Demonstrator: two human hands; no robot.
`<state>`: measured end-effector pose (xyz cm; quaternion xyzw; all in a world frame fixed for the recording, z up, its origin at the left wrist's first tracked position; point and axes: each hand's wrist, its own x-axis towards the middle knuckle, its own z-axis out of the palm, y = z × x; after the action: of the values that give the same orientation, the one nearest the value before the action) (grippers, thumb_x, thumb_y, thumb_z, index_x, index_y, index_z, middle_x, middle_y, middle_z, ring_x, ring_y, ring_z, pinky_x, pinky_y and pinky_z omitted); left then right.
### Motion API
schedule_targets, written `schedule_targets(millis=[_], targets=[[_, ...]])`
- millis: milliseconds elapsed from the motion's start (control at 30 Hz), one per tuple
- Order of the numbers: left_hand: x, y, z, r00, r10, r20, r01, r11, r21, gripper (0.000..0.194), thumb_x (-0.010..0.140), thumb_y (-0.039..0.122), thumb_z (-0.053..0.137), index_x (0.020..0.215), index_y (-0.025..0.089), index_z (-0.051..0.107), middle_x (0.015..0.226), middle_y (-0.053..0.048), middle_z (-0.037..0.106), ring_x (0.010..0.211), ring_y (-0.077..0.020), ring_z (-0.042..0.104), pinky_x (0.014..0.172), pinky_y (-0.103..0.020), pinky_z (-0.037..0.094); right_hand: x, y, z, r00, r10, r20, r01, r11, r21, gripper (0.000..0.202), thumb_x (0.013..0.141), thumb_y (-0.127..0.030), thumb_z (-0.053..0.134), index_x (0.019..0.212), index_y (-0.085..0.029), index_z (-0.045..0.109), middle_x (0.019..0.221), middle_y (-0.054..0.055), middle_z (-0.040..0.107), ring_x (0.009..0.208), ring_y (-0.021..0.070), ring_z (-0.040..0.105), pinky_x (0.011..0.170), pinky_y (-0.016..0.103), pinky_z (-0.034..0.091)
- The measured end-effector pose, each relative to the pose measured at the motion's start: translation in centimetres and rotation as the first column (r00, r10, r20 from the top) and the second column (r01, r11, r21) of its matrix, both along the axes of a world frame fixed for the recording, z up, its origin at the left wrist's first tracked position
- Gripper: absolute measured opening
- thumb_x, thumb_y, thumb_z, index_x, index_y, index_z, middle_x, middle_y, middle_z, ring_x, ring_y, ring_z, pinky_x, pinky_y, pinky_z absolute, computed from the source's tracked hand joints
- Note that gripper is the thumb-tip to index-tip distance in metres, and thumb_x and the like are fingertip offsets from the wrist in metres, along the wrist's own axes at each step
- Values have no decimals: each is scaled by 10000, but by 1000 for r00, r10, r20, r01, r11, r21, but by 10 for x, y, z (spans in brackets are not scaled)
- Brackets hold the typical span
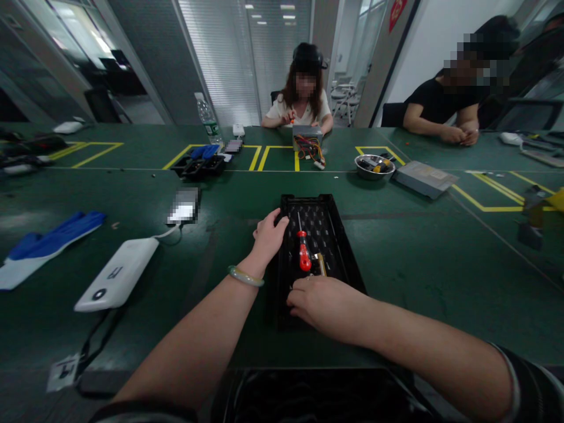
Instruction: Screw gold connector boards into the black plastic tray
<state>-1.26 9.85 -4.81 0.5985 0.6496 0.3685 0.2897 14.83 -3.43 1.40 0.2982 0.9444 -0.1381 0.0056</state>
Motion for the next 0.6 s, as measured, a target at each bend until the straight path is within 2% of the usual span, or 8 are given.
schedule_targets(millis=[167,267,367,400,433,500,533,600], targets=[[1,-2,0,999,3,-44,-2,1000,26,534,981,442,545,1460,206,573,1476,-130,617,1416,-356,500,1189,-575,340,3,-4,6,999,32,-14,-32,999,-34,157,1003,-195,530,987,-151,680,952,69,704,878,230,698,808,370,563],[4,-11,9,995,-20,-95,30,993,112,532,962,387,576,1458,195,559,1521,-142,565,1446,-365,434,1190,-590,295,7,-3,6,994,96,-56,-99,994,-55,196,991,-134,510,1078,-151,684,1024,82,709,948,220,696,854,357,554],[6,-26,23,962,-205,-182,243,945,219,377,922,326,641,1298,306,674,1418,-23,650,1395,-273,479,1193,-479,281,11,0,7,985,157,-64,-161,985,-65,270,961,-75,521,1164,-150,684,1090,88,709,1011,219,685,901,356,540],[7,-31,28,912,-331,-244,386,893,231,312,914,322,658,1221,322,714,1327,-1,701,1330,-255,532,1176,-464,284,12,0,8,984,169,-63,-173,983,-62,282,954,-72,532,1179,-151,683,1095,84,709,1010,220,682,899,356,538],[7,-35,33,814,-474,-337,557,801,219,269,925,326,651,1182,316,730,1254,1,733,1263,-248,574,1156,-470,281,13,1,7,982,176,-63,-180,982,-60,281,955,-80,544,1188,-154,682,1098,80,710,1006,220,679,891,355,535],[7,-42,39,591,-650,-477,781,608,139,247,948,347,638,1167,297,741,1184,-7,761,1189,-242,612,1124,-479,268,13,3,5,983,170,-69,-174,984,-48,227,969,-122,570,1157,-156,692,1082,70,718,986,215,675,878,349,525],[6,-45,40,492,-695,-525,844,527,93,268,960,357,633,1200,292,732,1214,-18,757,1201,-245,608,1115,-480,259,12,3,4,983,168,-70,-171,985,-40,191,978,-146,578,1126,-153,699,1068,66,722,978,212,672,888,349,519],[4,-49,41,371,-727,-577,899,438,26,349,972,324,629,1317,302,679,1344,-34,710,1287,-247,567,1103,-465,251,11,3,1,982,176,-71,-178,984,-21,160,993,-164,572,1077,-140,706,1038,65,727,979,209,666,923,351,509]])
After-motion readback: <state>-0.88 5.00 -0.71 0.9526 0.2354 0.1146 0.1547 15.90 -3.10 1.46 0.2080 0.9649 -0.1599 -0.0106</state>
